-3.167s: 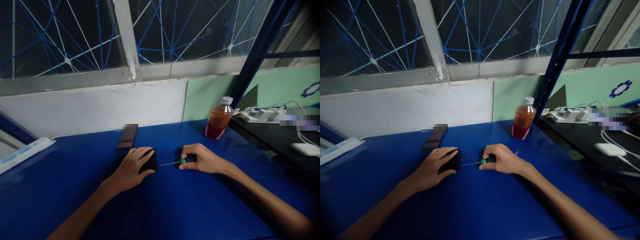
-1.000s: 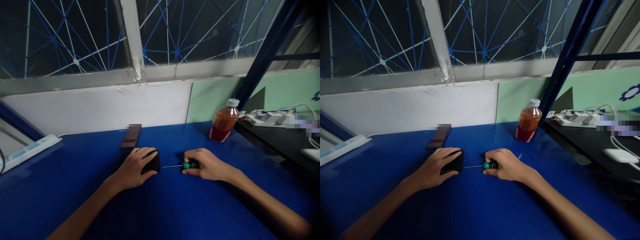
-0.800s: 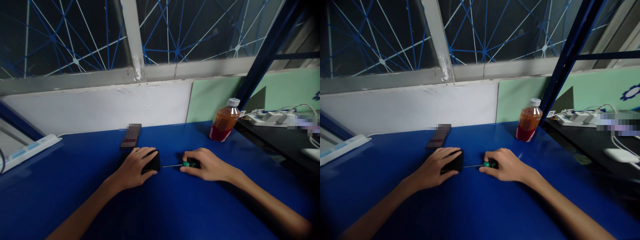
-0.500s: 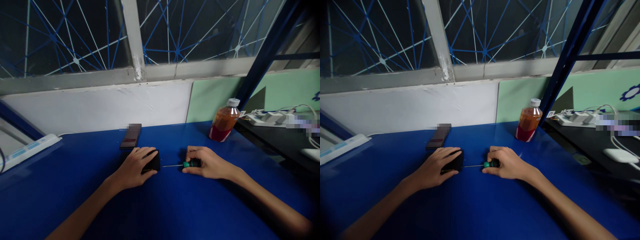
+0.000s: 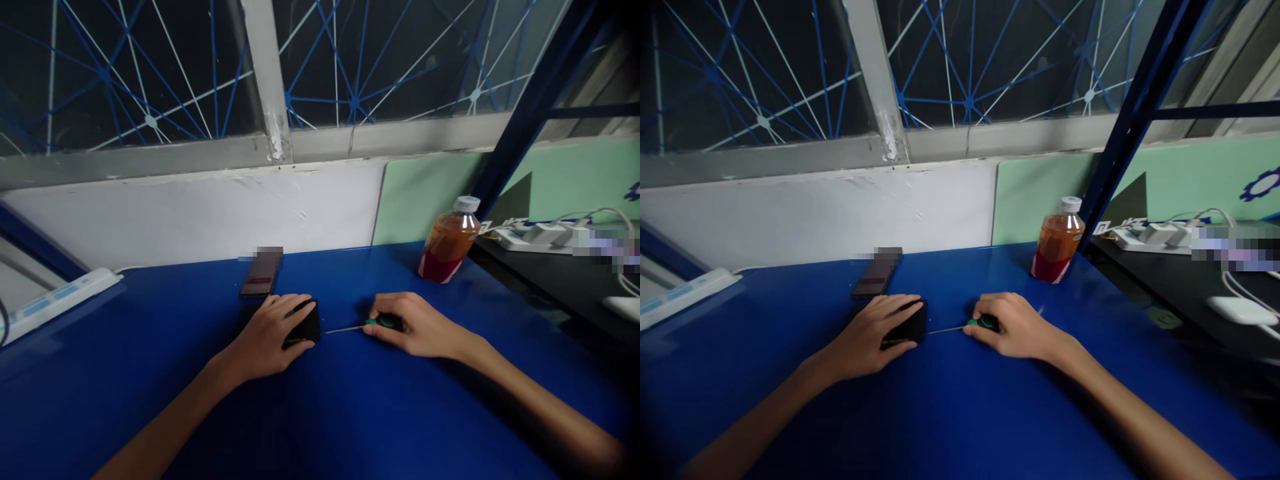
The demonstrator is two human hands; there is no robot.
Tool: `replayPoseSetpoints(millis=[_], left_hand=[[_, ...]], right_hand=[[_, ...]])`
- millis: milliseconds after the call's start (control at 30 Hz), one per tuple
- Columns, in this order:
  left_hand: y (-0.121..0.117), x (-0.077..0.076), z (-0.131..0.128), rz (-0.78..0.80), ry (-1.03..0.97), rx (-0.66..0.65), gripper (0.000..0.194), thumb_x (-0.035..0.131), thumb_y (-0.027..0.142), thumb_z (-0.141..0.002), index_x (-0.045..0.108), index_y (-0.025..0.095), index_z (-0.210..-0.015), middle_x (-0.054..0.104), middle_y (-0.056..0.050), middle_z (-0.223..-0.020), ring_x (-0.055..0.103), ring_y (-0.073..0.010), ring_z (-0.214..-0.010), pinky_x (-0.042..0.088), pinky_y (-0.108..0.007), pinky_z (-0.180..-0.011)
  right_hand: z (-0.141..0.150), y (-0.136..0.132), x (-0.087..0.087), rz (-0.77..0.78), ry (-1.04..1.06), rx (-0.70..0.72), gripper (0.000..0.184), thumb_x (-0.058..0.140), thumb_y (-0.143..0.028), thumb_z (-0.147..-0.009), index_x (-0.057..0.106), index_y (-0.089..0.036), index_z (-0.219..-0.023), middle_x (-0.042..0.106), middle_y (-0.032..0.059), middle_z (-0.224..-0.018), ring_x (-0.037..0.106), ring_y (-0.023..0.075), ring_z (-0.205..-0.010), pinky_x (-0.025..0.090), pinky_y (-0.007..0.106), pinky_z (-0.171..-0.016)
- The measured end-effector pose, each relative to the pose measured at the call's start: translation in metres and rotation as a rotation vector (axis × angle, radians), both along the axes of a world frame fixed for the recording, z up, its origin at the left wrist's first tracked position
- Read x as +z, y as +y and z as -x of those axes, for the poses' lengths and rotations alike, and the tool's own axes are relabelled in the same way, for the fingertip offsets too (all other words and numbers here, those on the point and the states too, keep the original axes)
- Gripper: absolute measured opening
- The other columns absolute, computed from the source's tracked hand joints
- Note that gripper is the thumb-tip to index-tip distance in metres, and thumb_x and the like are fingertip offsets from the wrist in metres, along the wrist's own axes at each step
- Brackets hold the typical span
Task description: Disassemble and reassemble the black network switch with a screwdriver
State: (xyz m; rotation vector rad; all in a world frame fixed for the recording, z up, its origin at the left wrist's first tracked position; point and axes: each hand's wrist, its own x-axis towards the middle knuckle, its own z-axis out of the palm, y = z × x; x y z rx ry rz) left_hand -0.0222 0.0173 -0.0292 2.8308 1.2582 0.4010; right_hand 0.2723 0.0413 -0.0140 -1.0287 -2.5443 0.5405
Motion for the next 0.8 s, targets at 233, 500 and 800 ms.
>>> replayPoseSetpoints(millis=[233, 500, 800], left_hand=[[0.0003, -0.0012, 0.001, 0.007, 0.016, 0.01, 0.061, 0.057, 0.041, -0.088, 0.034, 0.025, -0.142, 0.044, -0.01, -0.142, 0.041, -0.0324, -0.128, 0.034, -0.056, -0.104], [-0.0001, -0.001, 0.0003, 0.002, 0.02, 0.007, 0.06, 0.056, 0.041, -0.088, 0.034, 0.025, -0.142, 0.044, -0.01, -0.142, 0.041, -0.0323, -0.128, 0.034, -0.056, -0.104], [-0.0012, -0.0003, 0.0001, 0.006, 0.019, 0.006, 0.061, 0.056, 0.041, -0.088, 0.033, 0.025, -0.142, 0.043, -0.011, -0.142, 0.04, -0.0322, -0.128, 0.034, -0.056, -0.104]], right_hand=[[-0.0018, 0.002, -0.0048, 0.023, 0.011, -0.025, 0.029, 0.065, -0.046, -0.079, 0.056, -0.019, -0.081, 0.056, -0.0012, -0.072, 0.046, 0.0114, -0.059, 0.03, 0.025, -0.054], [0.0007, 0.0005, -0.0043, 0.066, 0.01, -0.028, 0.028, 0.069, -0.043, -0.076, 0.051, -0.021, -0.08, 0.052, -0.0052, -0.062, 0.042, 0.0095, -0.053, 0.026, 0.024, -0.05], [-0.0016, 0.0023, -0.0018, 0.049, -0.005, -0.013, 0.03, 0.057, -0.048, -0.085, 0.062, -0.019, -0.08, 0.057, 0.0016, -0.078, 0.049, 0.0118, -0.063, 0.032, 0.026, -0.057]])
